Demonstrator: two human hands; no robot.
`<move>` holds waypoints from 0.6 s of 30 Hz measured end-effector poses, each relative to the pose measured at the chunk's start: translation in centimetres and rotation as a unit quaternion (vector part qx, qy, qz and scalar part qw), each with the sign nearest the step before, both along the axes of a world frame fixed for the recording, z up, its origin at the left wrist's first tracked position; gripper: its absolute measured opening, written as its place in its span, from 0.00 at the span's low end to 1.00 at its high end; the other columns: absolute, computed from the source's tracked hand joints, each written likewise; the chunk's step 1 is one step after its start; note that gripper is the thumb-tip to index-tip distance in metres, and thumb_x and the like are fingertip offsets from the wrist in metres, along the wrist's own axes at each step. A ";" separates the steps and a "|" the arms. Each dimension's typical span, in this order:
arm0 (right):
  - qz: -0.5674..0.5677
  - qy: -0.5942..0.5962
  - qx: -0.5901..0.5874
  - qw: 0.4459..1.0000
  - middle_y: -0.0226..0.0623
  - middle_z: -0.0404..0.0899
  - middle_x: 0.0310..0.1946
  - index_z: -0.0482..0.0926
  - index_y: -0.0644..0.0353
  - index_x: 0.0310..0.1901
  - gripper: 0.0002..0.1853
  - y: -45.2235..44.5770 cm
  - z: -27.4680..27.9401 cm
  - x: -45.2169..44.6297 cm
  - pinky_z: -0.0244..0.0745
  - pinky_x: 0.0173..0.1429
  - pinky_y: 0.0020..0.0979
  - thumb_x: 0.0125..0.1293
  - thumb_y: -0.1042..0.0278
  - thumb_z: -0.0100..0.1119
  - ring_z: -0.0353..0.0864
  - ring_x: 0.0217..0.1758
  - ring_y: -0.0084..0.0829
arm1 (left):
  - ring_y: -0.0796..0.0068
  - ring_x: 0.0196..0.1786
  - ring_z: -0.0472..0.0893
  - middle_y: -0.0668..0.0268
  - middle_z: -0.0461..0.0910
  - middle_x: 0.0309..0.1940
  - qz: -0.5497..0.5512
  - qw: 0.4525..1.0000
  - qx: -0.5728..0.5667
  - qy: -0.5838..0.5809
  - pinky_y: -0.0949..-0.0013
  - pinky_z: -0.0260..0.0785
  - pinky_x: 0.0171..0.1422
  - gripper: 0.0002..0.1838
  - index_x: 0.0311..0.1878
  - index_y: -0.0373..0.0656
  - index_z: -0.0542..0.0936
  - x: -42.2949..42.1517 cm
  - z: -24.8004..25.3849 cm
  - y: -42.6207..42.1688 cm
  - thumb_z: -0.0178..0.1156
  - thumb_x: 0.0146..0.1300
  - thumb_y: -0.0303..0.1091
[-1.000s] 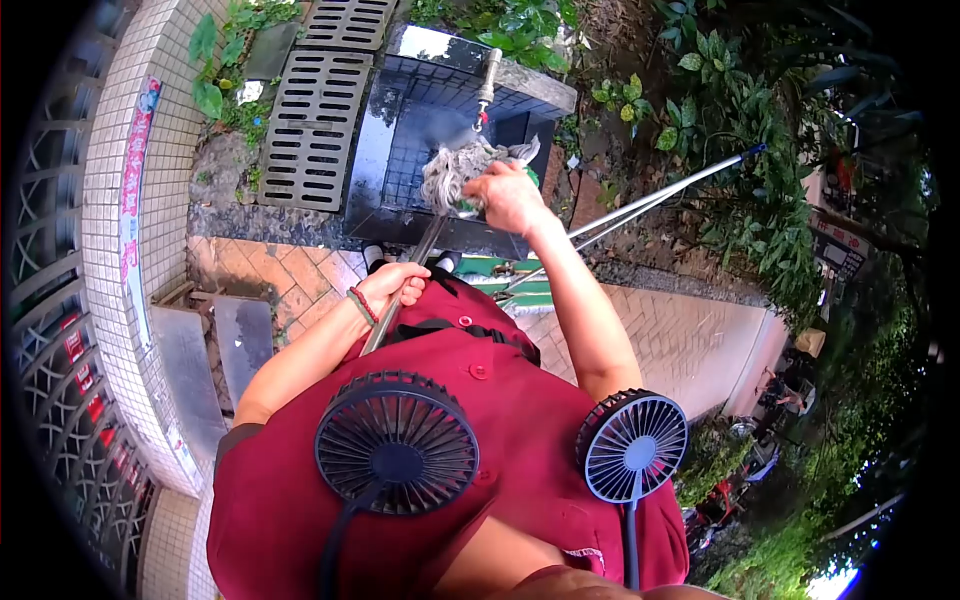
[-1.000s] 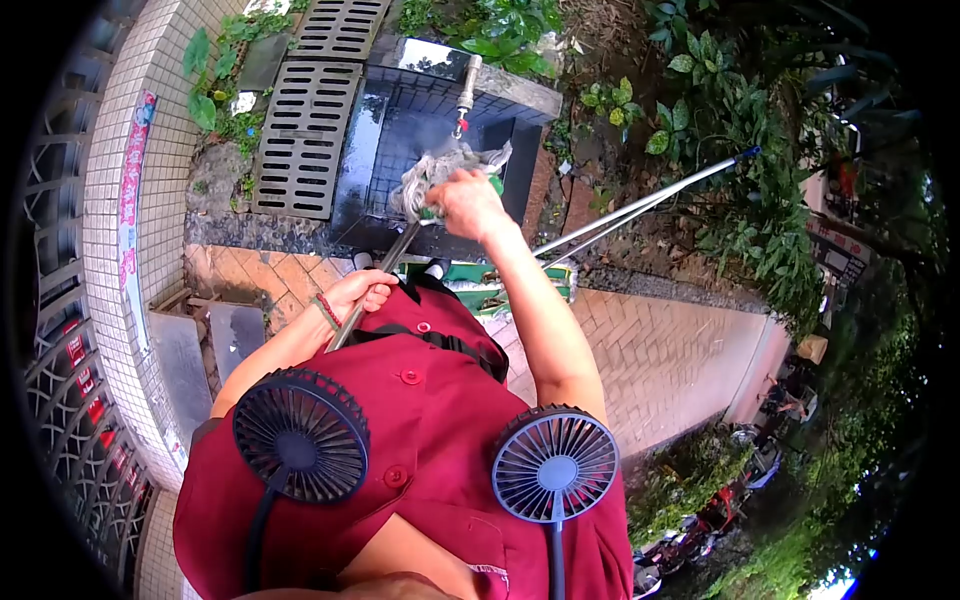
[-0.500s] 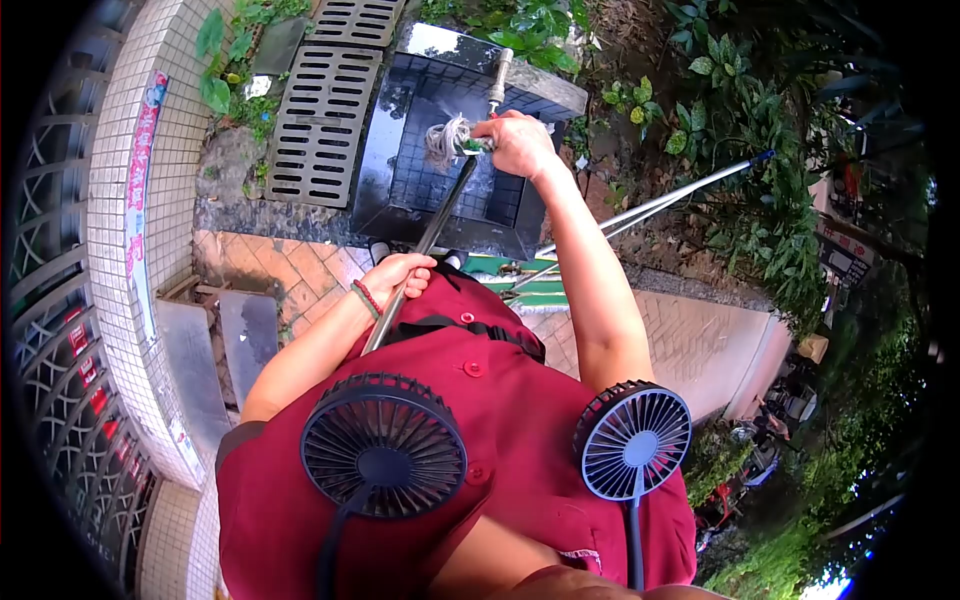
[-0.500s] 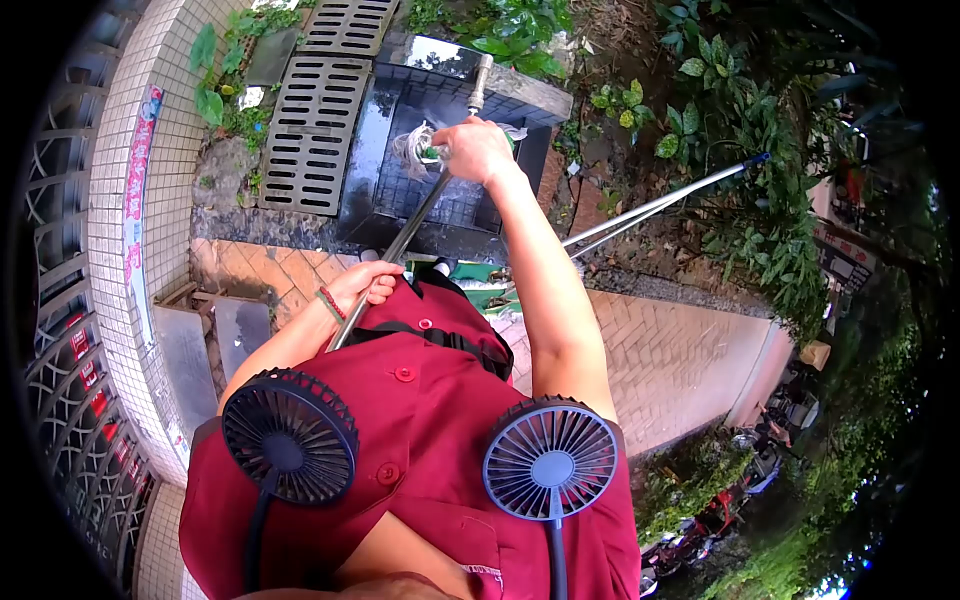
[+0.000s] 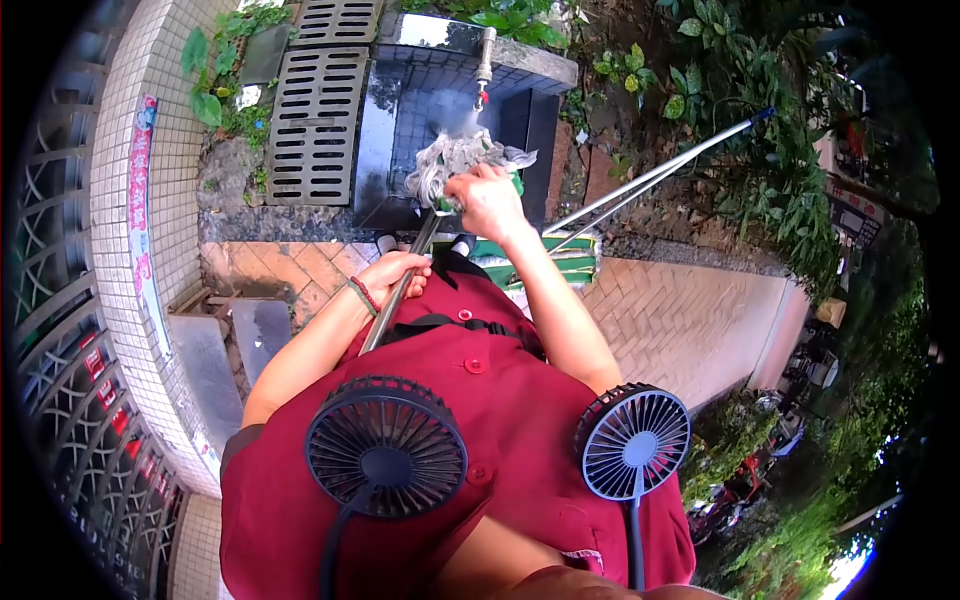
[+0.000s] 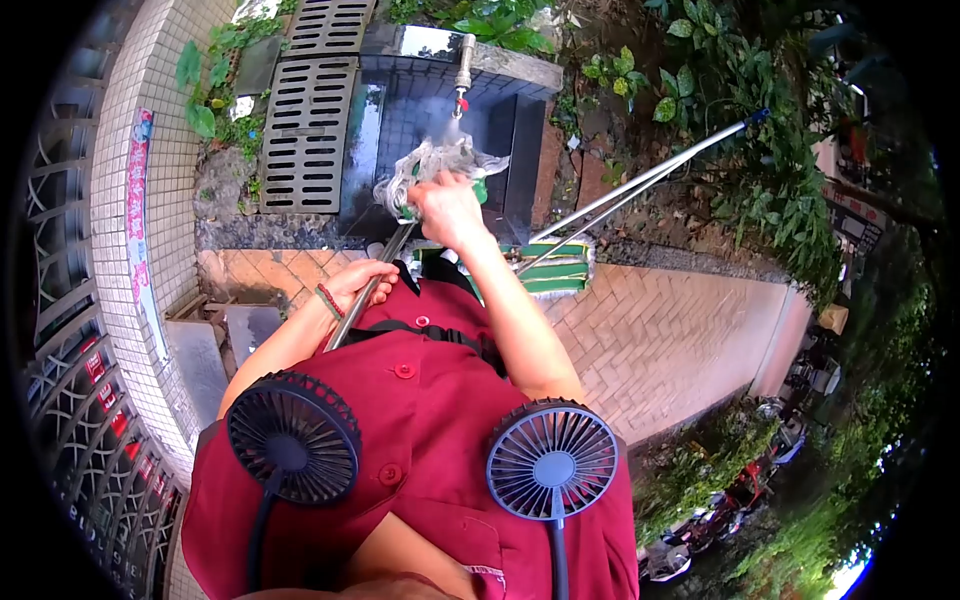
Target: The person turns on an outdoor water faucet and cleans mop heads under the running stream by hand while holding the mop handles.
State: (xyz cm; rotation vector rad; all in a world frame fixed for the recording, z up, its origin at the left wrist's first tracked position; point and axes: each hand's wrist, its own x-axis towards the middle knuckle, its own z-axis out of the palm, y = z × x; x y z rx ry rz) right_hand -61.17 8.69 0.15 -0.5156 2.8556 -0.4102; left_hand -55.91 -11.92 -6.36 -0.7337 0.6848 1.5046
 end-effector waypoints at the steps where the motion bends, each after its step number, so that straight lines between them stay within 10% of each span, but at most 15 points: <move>1: -0.006 0.004 -0.009 1.000 0.26 0.78 0.35 0.78 0.51 0.33 0.15 -0.2 -0.2 1.1 0.65 0.50 0.34 0.39 0.76 0.55 0.73 0.44 0.34 | 0.78 0.21 0.74 0.65 0.75 0.23 -0.005 1.000 0.001 0.000 0.75 0.72 0.24 0.06 0.30 0.37 0.73 0.1 0.0 -0.1 0.55 0.59 0.29; 13: -0.126 -0.004 -0.090 0.988 0.33 0.76 0.44 0.76 0.56 0.41 0.21 -0.4 -4.5 12.0 0.60 0.56 0.39 0.38 0.77 0.57 0.68 0.52 0.42 | 0.73 0.27 0.79 0.63 0.77 0.28 -0.092 0.994 -0.060 0.022 0.74 0.73 0.22 0.08 0.35 0.36 0.73 0.5 -2.2 1.1 0.55 0.60 0.32; 18: -0.155 -0.008 -0.109 0.982 0.34 0.75 0.44 0.76 0.56 0.42 0.22 0.0 -5.2 13.9 0.59 0.57 0.39 0.39 0.78 0.56 0.68 0.52 0.43 | 0.87 0.17 0.63 0.72 0.67 0.20 -0.148 0.984 -0.084 0.054 0.84 0.58 0.16 0.05 0.36 0.39 0.69 1.1 -3.0 1.7 0.51 0.63 0.30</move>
